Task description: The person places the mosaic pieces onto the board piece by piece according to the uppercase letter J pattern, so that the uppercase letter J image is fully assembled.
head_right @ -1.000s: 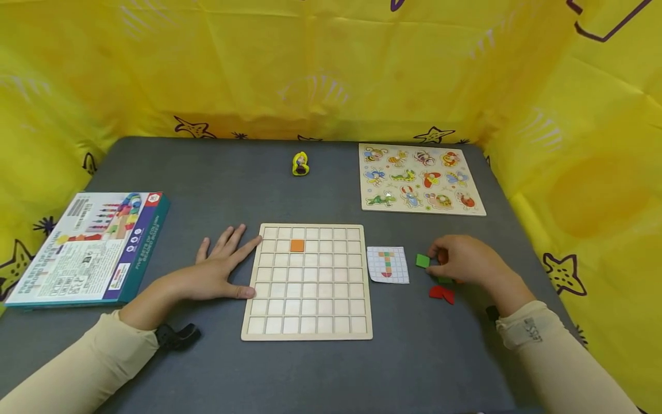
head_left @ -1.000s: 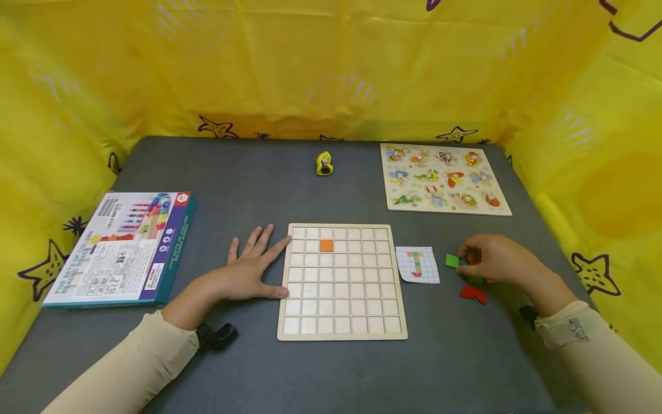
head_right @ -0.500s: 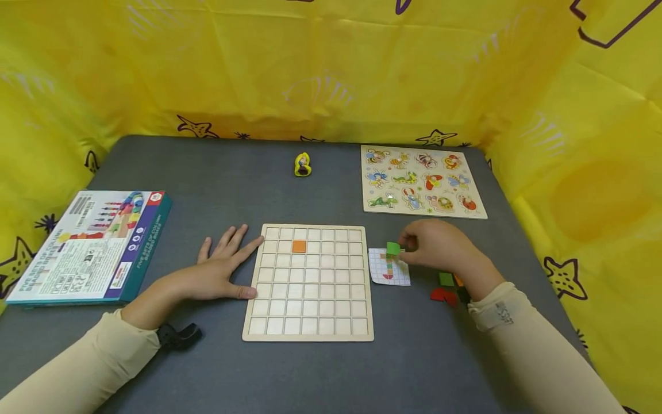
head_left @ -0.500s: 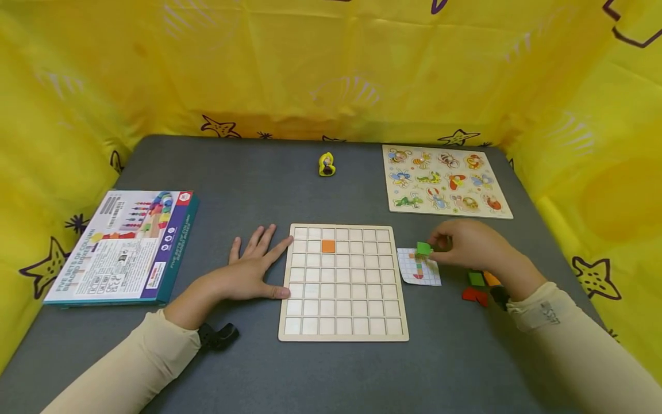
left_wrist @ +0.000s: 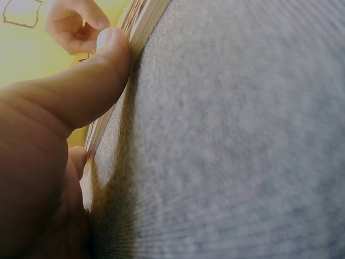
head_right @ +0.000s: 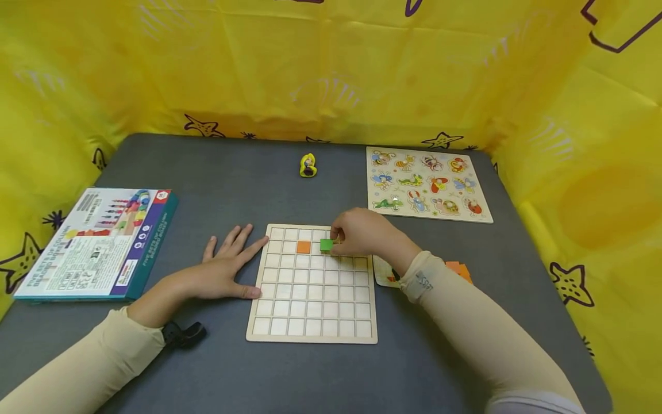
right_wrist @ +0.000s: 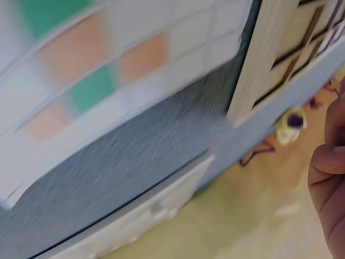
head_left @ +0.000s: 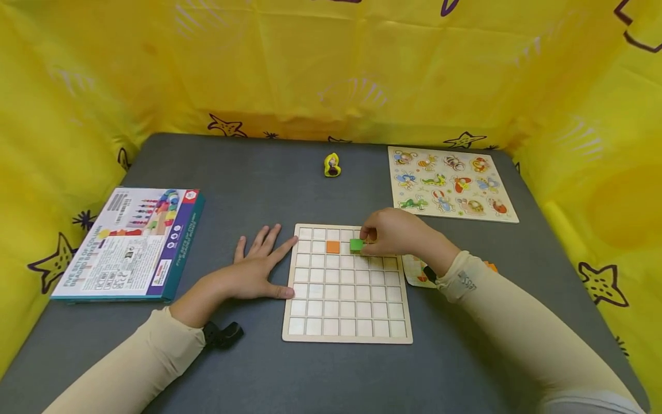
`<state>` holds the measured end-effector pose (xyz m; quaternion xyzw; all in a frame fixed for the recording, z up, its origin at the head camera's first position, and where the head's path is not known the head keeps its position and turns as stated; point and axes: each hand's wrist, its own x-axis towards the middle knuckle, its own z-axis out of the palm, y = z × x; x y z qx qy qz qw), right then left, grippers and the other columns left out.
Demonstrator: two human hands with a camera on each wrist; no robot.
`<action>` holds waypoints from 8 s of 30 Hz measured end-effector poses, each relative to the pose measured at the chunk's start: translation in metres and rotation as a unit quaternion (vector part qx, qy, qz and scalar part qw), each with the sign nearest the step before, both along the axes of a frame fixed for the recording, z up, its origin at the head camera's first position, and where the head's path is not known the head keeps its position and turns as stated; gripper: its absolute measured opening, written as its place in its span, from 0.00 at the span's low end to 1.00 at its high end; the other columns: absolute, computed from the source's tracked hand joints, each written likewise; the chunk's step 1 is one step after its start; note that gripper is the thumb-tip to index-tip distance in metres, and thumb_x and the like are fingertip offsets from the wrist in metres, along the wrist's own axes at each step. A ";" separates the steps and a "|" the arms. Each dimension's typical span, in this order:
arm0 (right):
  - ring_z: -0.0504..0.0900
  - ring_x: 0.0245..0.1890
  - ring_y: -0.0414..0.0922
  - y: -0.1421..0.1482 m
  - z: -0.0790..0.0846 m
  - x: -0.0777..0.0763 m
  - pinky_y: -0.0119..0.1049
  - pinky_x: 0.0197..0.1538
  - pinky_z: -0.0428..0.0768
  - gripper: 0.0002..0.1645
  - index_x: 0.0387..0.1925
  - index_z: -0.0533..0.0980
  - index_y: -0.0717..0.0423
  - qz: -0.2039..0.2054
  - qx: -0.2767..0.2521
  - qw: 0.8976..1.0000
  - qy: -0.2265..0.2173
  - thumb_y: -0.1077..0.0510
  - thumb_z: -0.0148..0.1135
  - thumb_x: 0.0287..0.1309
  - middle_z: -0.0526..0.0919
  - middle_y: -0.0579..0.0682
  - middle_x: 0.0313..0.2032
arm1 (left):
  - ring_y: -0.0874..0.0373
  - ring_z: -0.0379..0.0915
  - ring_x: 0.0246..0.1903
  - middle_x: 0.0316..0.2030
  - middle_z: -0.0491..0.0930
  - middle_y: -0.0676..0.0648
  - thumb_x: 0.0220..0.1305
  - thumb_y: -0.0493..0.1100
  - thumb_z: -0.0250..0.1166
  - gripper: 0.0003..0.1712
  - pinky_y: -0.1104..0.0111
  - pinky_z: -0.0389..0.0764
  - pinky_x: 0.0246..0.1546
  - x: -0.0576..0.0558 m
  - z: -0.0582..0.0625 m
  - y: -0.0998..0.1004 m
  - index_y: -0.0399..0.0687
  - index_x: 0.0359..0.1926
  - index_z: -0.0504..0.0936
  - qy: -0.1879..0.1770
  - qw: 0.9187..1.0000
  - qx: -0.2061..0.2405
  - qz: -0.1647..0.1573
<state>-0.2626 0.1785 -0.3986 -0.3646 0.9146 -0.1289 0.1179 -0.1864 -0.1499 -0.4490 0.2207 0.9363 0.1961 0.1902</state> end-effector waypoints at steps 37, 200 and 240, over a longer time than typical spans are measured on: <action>0.73 0.24 0.38 -0.013 -0.003 0.003 0.37 0.29 0.73 0.18 0.44 0.87 0.46 -0.002 0.015 1.000 0.019 0.45 0.74 0.52 0.78 0.37 0.23 | 0.47 0.12 0.72 0.76 0.23 0.45 0.47 0.80 0.61 0.66 0.38 0.18 0.60 -0.002 -0.007 -0.001 0.68 0.78 0.38 -0.010 1.000 0.004 0.008; 0.72 0.23 0.39 0.005 -0.011 0.001 0.36 0.29 0.70 0.12 0.36 0.87 0.46 -0.037 0.040 0.998 -0.003 0.46 0.72 0.51 0.77 0.38 0.22 | 0.44 0.14 0.73 0.76 0.24 0.42 0.48 0.78 0.63 0.65 0.36 0.20 0.60 -0.002 0.001 0.000 0.66 0.79 0.39 0.001 1.000 0.000 -0.003; 0.65 0.20 0.39 0.250 -0.008 0.051 0.34 0.23 0.62 0.24 0.49 0.85 0.53 -0.260 -0.008 0.962 -0.084 0.47 0.75 0.51 0.77 0.43 0.23 | 0.43 0.15 0.73 0.76 0.25 0.41 0.50 0.77 0.63 0.64 0.36 0.21 0.60 0.001 0.000 -0.007 0.64 0.79 0.40 0.002 1.000 0.003 0.002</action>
